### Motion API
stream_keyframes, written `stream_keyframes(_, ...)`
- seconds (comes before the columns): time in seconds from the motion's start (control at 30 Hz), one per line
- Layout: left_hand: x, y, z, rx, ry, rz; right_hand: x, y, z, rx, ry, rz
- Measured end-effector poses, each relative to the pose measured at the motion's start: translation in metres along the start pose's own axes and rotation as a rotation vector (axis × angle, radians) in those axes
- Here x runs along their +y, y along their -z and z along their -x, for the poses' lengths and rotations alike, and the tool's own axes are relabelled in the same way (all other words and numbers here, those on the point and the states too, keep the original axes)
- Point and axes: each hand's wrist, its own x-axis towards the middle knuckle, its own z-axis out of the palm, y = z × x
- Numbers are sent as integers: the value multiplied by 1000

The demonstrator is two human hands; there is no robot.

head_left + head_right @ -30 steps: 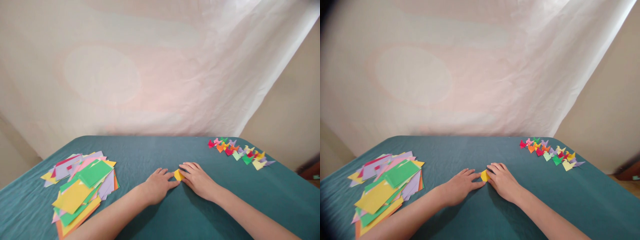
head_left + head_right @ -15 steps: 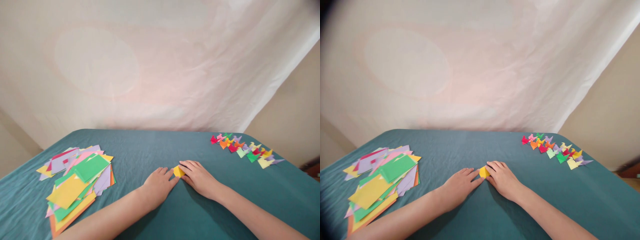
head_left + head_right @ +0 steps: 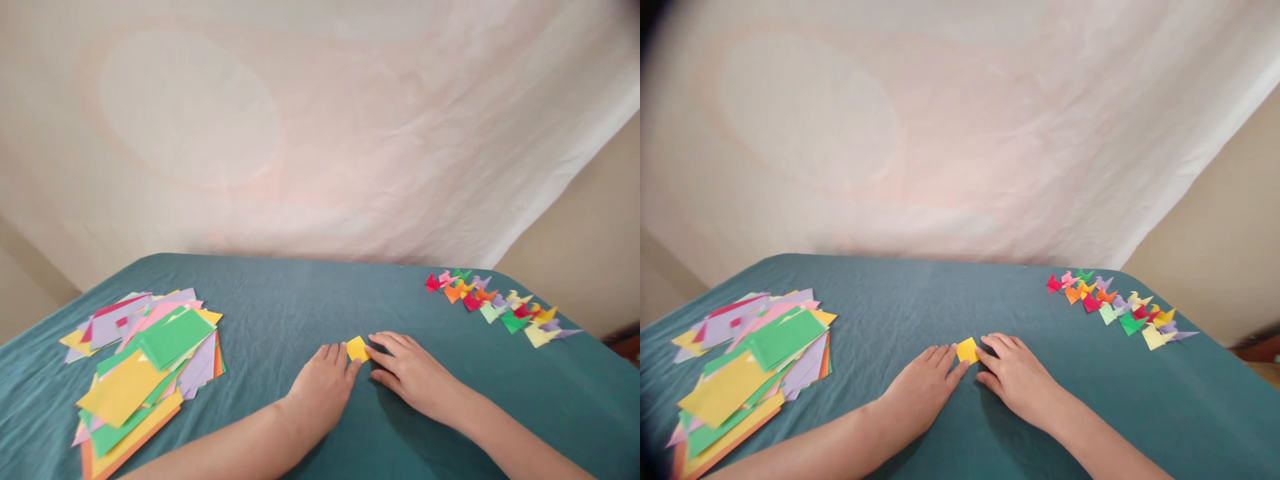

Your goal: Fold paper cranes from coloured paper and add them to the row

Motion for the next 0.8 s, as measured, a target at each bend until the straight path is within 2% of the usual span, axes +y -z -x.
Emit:
stream_keyframes(0.13, 3, 0, -1, -7, 15, -21, -2, 2, 0, 18, 11, 15)
stream_keyframes(0.3, 1, 3, -7, 7, 5, -30, -4, -7, 0, 73, -14, 30)
stream_keyframes(0.53, -5, -1, -14, 96, -19, 73, -12, -14, 2, 130, -35, 67)
stream_keyframes(0.8, 1, -1, -13, 59, -50, -57, -19, -8, -1, 151, -32, 102)
